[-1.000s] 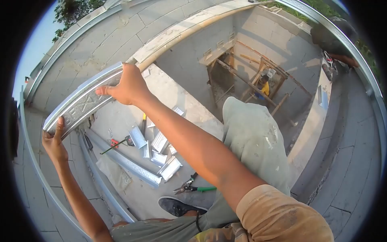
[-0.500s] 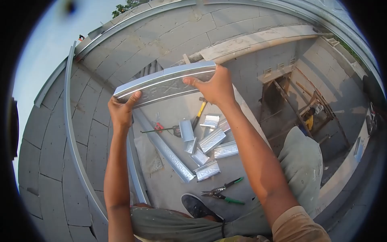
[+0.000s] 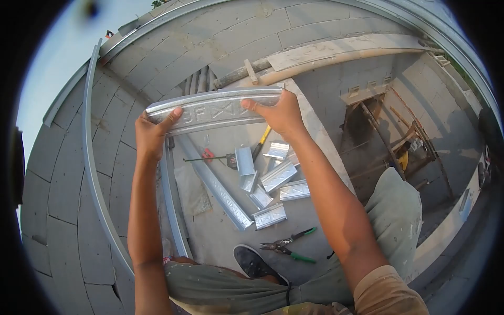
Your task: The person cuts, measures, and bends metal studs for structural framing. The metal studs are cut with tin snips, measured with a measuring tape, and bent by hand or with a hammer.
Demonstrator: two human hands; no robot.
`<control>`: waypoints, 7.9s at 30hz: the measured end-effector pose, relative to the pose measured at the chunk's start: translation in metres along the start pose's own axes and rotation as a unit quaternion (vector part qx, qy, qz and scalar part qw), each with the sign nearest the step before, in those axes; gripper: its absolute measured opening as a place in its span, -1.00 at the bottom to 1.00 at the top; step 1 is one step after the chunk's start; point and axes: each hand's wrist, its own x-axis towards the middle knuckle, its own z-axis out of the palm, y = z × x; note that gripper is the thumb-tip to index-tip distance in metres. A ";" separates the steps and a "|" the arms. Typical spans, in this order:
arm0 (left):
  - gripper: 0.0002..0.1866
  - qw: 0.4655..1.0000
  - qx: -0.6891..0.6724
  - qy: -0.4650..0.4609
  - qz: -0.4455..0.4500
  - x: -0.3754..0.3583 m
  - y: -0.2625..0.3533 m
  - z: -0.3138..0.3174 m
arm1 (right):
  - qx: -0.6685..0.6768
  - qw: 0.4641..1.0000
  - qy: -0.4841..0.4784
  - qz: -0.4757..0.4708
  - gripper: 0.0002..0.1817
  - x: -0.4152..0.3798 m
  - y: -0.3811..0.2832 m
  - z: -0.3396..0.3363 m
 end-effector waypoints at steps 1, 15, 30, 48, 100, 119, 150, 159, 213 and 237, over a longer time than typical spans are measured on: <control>-0.43 1.000 0.003 0.004 -0.022 -0.008 -0.009 -0.009 | 0.009 0.999 -0.036 0.029 -0.42 -0.002 0.008 0.002; -0.43 0.995 0.003 0.066 -0.074 -0.071 -0.083 -0.034 | -0.090 0.993 -0.074 0.018 -0.36 -0.037 0.014 0.058; -0.37 0.981 0.107 0.149 -0.060 -0.057 -0.047 -0.012 | -0.112 0.993 0.001 0.024 -0.33 -0.023 0.007 0.052; -0.46 0.978 0.054 -0.136 0.150 -0.026 0.005 0.023 | -0.447 0.877 -0.046 -0.171 -0.15 0.005 -0.081 -0.029; -0.31 0.937 -0.136 -0.298 0.118 -0.036 0.072 0.278 | -0.628 0.773 -0.034 0.083 -0.13 -0.151 -0.089 -0.257; -0.41 0.912 -0.059 -0.214 0.344 -0.059 0.117 0.270 | -0.482 0.635 0.572 0.194 0.24 -0.464 -0.193 -0.358; -0.33 0.946 -0.235 -0.190 0.115 0.037 0.053 0.203 | -0.326 0.914 0.241 0.010 0.31 -0.136 -0.129 -0.267; -0.37 0.939 -0.334 -0.076 -0.022 0.093 -0.059 0.152 | -0.317 0.937 0.149 -0.007 0.14 -0.010 -0.075 -0.166; -0.57 0.981 -0.144 0.115 0.058 0.014 -0.047 0.116 | -0.366 0.915 0.146 -0.081 -0.14 0.055 0.002 -0.055; -0.23 0.960 0.201 0.151 0.120 -0.134 -0.064 -0.148 | -0.352 0.855 -0.207 -0.321 -0.11 -0.043 -0.039 0.042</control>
